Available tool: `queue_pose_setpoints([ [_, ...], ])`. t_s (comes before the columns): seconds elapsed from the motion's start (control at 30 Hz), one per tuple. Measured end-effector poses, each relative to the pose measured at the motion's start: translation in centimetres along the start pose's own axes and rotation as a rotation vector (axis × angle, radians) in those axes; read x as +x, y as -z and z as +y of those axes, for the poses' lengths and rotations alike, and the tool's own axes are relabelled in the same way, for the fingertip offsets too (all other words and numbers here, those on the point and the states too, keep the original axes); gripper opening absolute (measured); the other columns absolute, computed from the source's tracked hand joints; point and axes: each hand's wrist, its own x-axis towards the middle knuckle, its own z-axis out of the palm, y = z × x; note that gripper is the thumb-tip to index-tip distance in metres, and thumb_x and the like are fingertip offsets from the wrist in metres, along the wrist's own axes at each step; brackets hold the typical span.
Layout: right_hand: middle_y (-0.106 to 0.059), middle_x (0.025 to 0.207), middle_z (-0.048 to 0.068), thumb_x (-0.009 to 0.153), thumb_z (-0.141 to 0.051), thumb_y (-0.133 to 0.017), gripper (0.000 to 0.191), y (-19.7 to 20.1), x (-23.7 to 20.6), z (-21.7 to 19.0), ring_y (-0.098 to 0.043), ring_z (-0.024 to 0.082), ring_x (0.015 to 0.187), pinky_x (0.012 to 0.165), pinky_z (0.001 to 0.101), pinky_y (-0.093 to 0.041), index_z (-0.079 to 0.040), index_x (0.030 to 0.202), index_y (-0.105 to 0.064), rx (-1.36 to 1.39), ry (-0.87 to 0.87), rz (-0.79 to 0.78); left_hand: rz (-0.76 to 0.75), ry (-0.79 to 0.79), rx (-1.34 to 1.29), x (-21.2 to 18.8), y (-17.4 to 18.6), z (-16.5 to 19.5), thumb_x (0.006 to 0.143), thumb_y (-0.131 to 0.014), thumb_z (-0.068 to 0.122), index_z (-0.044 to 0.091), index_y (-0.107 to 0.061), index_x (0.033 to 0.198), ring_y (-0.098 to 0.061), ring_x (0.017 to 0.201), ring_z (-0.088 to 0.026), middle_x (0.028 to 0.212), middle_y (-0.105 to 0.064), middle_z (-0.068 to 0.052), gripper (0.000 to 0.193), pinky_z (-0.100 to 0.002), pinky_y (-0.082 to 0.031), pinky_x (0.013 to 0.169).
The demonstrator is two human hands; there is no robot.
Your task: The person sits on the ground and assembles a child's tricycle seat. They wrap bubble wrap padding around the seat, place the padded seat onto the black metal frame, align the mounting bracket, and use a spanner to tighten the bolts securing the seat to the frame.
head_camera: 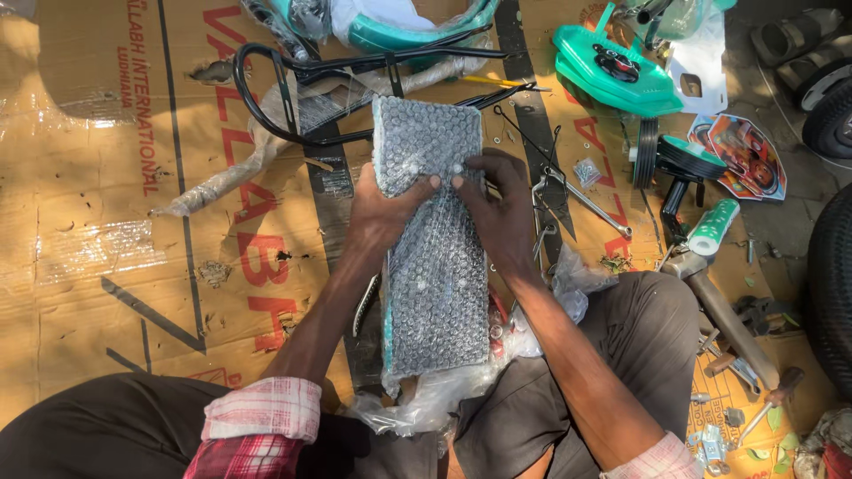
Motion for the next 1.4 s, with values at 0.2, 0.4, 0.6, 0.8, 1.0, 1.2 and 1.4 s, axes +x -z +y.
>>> queue_pose_setpoints([
  [0.2,-0.058,0.123,0.014,0.086,-0.014,-0.083,0.025,-1.3,1.5,-0.2,-0.065,0.024,0.110,0.087,0.0313,-0.056,0.002,0.102,-0.072,-0.094,0.095,0.052,0.094,0.055,-0.134,-0.3,0.4,0.4,0.083,-0.077,0.028,-0.003,-0.060,0.116,-0.076,0.082,-0.022,0.100,-0.076,-0.016,0.048,-0.034,-0.065,0.067],
  [0.4,-0.061,0.120,0.012,0.084,-0.007,-0.076,0.014,-1.2,1.8,-0.5,-0.068,0.020,0.098,0.072,0.0314,-0.055,0.003,0.093,-0.073,-0.078,0.033,0.036,0.090,0.027,-0.130,0.0,0.6,-0.6,0.084,-0.079,0.025,-0.005,-0.060,0.116,-0.075,0.079,-0.023,0.098,-0.075,-0.018,0.048,-0.036,-0.064,0.065],
  [0.6,-0.067,0.107,0.012,0.089,-0.006,-0.072,0.013,-1.3,1.1,1.1,-0.069,0.019,0.095,0.082,0.0329,-0.056,0.005,0.095,-0.072,-0.125,0.139,0.092,0.020,0.025,-0.078,0.0,0.6,-1.6,0.080,-0.077,0.037,-0.003,-0.058,0.121,-0.073,0.076,-0.023,0.095,-0.073,-0.018,0.061,-0.038,-0.065,0.060],
  [0.8,-0.070,0.095,0.011,0.092,-0.013,-0.073,0.018,-1.6,2.9,2.8,-0.065,0.018,0.078,0.070,0.0305,-0.051,0.003,0.101,-0.070,-0.058,-0.122,0.257,0.046,0.031,0.045,-0.6,0.2,-1.7,0.079,-0.078,0.042,-0.004,-0.054,0.126,-0.072,0.076,-0.024,0.096,-0.072,-0.020,0.070,-0.039,-0.065,0.059],
  [1.0,-0.064,0.101,0.012,0.095,-0.010,-0.073,0.014,0.5,1.5,1.0,-0.071,0.017,0.082,0.067,0.0285,-0.056,0.000,0.103,-0.069,-0.146,0.219,0.097,0.050,0.091,0.065,-0.3,-0.2,-1.4,0.081,-0.078,0.044,-0.004,-0.057,0.123,-0.074,0.087,-0.026,0.104,-0.072,-0.020,0.067,-0.042,-0.064,0.072],
  [1.2,-0.068,0.089,0.015,0.093,-0.008,-0.075,0.014,0.7,0.3,-1.2,-0.067,0.025,0.074,0.067,0.0373,-0.052,0.001,0.103,-0.071,-0.363,0.232,-0.046,0.064,0.144,0.102,-0.1,0.0,-1.4,0.076,-0.080,0.045,0.001,-0.057,0.128,-0.073,0.093,-0.025,0.106,-0.075,-0.017,0.072,-0.042,-0.062,0.078],
  [1.4,-0.066,0.089,0.016,0.093,-0.009,-0.076,0.015,0.5,2.2,-1.7,-0.066,0.030,0.077,0.069,0.0417,-0.050,0.002,0.097,-0.067,-0.355,0.252,-0.112,-0.036,0.157,0.074,0.1,0.6,-1.9,0.069,-0.078,0.058,0.003,-0.061,0.122,-0.074,0.086,-0.028,0.102,-0.077,-0.019,0.078,-0.046,-0.066,0.073],
])
